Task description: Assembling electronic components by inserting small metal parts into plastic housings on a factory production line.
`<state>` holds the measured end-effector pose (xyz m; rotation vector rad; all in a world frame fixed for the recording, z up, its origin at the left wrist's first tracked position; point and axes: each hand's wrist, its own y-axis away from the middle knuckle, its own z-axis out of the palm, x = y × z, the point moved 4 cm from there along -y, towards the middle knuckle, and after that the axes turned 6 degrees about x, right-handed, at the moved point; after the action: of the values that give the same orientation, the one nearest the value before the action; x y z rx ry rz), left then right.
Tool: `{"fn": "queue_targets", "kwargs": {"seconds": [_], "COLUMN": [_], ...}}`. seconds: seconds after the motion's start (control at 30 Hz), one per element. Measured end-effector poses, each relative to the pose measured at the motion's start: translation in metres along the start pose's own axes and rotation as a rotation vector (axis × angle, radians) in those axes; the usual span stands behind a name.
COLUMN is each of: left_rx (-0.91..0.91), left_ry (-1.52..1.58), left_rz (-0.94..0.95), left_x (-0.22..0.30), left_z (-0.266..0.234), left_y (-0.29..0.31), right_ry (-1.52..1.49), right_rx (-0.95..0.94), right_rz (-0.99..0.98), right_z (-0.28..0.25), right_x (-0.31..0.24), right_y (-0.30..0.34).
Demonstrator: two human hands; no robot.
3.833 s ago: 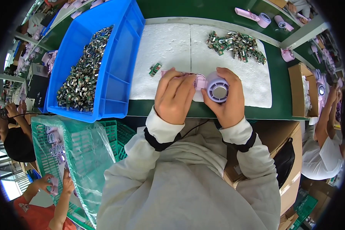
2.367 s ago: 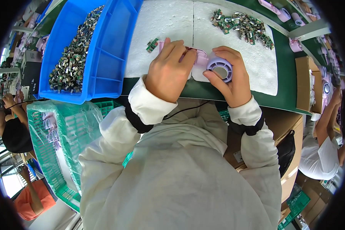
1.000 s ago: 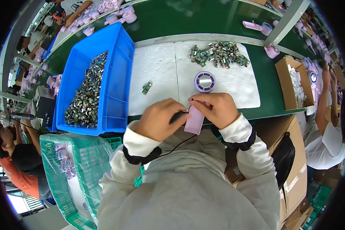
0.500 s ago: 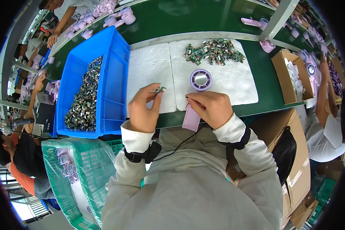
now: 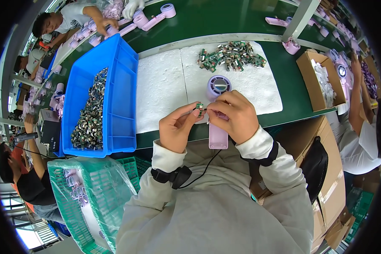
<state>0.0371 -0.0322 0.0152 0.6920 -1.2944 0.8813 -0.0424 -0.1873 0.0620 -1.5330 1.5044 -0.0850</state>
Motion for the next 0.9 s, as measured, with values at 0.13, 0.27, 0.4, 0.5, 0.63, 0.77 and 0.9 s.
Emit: {"fn": "queue_targets", "kwargs": {"seconds": [0.13,0.27,0.4,0.5,0.63,0.77,0.9], "left_rx": [0.021,0.04,0.061,0.132,0.253,0.275,0.205], "left_ry": [-0.011,-0.151,-0.349,-0.472,-0.543,-0.611,-0.452], "left_rz": [0.072,0.239,0.396,0.477,0.649,0.727,0.477], "left_x": [0.0,0.005,0.016,0.02,0.02,0.018,0.006], "left_z": [0.003,0.003,0.007,0.014,0.022,0.022,0.011], "left_y": [0.004,0.009,0.014,0.021,0.027,0.026,0.016], "right_ry": [-0.02,-0.018,-0.097,-0.162,-0.213,-0.191,-0.18], "right_rx": [-0.019,-0.024,0.019,0.061,0.077,0.05,0.039], "right_rz": [-0.048,-0.137,-0.016,0.104,0.182,0.157,0.117], "right_z": [-0.001,-0.004,-0.004,-0.002,0.0,0.004,-0.001], "right_x": [0.0,-0.002,-0.005,-0.011,-0.014,-0.008,-0.006], "right_y": [0.0,-0.002,0.001,0.007,0.009,0.011,0.006]}}
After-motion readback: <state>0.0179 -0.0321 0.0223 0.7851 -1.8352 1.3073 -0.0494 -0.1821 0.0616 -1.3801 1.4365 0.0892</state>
